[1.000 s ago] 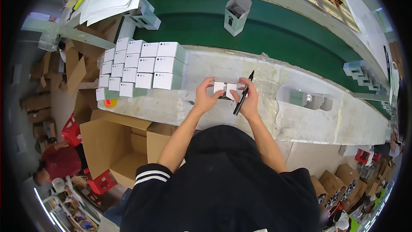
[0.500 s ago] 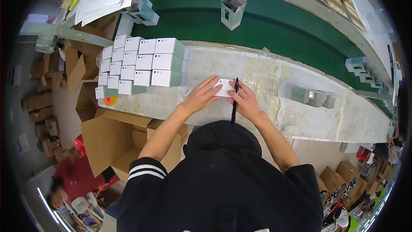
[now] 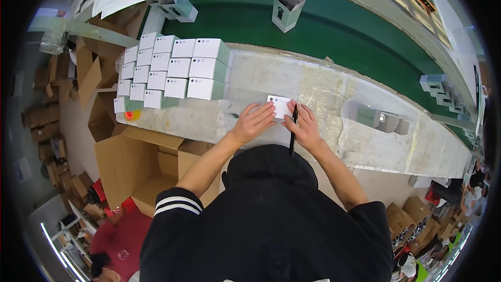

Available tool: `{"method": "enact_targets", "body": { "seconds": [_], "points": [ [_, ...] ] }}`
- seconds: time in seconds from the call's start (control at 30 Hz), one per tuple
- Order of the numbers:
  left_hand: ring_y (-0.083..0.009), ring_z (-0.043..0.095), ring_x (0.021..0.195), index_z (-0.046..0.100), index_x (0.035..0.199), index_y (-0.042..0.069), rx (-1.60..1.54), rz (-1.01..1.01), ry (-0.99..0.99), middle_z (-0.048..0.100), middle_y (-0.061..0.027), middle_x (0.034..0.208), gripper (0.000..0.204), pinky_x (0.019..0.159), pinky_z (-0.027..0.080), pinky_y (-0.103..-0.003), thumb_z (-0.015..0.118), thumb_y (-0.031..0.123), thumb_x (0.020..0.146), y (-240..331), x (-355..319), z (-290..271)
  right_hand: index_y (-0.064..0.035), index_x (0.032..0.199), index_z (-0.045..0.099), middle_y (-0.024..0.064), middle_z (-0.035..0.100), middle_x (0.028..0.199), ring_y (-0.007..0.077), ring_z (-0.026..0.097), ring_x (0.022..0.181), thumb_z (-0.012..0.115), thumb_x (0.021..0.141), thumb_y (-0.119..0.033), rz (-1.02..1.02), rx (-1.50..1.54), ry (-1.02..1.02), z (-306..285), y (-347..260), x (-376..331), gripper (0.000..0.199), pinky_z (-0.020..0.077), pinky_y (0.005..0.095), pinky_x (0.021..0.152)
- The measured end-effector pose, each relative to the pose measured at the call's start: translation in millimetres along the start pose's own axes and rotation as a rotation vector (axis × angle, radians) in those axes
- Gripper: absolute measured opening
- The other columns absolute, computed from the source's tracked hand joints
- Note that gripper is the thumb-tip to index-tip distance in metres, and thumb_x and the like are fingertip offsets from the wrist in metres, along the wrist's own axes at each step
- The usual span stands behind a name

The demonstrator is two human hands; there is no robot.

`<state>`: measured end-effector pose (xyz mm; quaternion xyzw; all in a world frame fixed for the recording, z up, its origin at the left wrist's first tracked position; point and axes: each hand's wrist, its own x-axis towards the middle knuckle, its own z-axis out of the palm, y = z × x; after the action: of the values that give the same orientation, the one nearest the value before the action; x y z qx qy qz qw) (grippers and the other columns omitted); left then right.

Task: Packing small electronic product boxes into a larger shipping carton and marking production sheets.

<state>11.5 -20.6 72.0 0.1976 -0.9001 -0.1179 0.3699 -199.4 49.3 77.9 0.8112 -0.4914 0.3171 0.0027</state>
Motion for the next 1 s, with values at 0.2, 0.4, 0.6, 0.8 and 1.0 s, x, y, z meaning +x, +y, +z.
{"method": "enact_targets", "body": {
  "seconds": [0.2,0.4,0.6,0.8,1.0],
  "points": [
    [-0.0338,0.055,0.111,0.063,0.096,0.002,0.076,-0.041,0.093,0.060,-0.0121,0.117,0.030,0.086,0.044,-0.043,0.076,0.008,0.070,4.4,-3.4,15.2,-0.0025,0.104,0.058,0.0180,0.060,0.115,0.0316,0.057,0.102,0.071,0.078,-0.022,0.064,0.102,-0.064,-20.3,-1.9,25.4,0.035,0.0459,0.0430,0.087],
    [-0.0413,0.047,0.106,0.055,0.101,0.006,-0.028,-0.540,0.186,0.045,-0.0227,0.119,0.045,0.085,0.043,-0.047,0.080,0.013,0.065,46.2,-10.3,48.8,0.0032,0.104,0.057,0.0111,0.065,0.078,0.0110,0.060,0.068,0.056,0.091,-0.016,0.824,0.807,0.136,-2.9,-21.2,37.3,0.023,0.0494,0.0262,0.063],
    [-0.0406,0.047,0.105,0.049,0.110,0.005,-0.024,-0.533,0.207,0.044,-0.0243,0.117,0.056,0.085,0.042,-0.047,0.081,0.015,0.064,43.2,-10.3,53.8,0.0036,0.092,0.061,0.0087,0.065,0.070,0.0107,0.062,0.062,0.058,0.087,-0.005,0.948,0.786,0.237,11.4,-22.4,37.7,0.011,0.0496,0.0236,0.057],
    [-0.0398,0.046,0.104,0.043,0.106,0.006,0.095,-0.579,0.242,0.043,-0.0235,0.117,0.065,0.085,0.040,-0.046,0.084,0.019,0.057,48.5,-0.2,60.9,0.0025,0.088,0.059,0.0102,0.064,0.069,0.0129,0.062,0.060,0.055,0.089,-0.008,0.891,0.508,0.092,11.1,-15.7,41.5,0.012,0.0501,0.0256,0.057],
    [-0.0399,0.043,0.108,0.038,0.108,0.007,-0.016,-0.870,0.303,0.042,-0.0222,0.117,0.075,0.089,0.036,-0.048,0.085,0.027,0.052,39.8,20.5,67.6,0.0033,0.100,0.056,0.0101,0.062,0.068,0.0157,0.062,0.061,0.051,0.092,-0.010,1.038,0.776,0.464,1.5,-18.1,44.4,0.017,0.0486,0.0269,0.057]
  ]
}}
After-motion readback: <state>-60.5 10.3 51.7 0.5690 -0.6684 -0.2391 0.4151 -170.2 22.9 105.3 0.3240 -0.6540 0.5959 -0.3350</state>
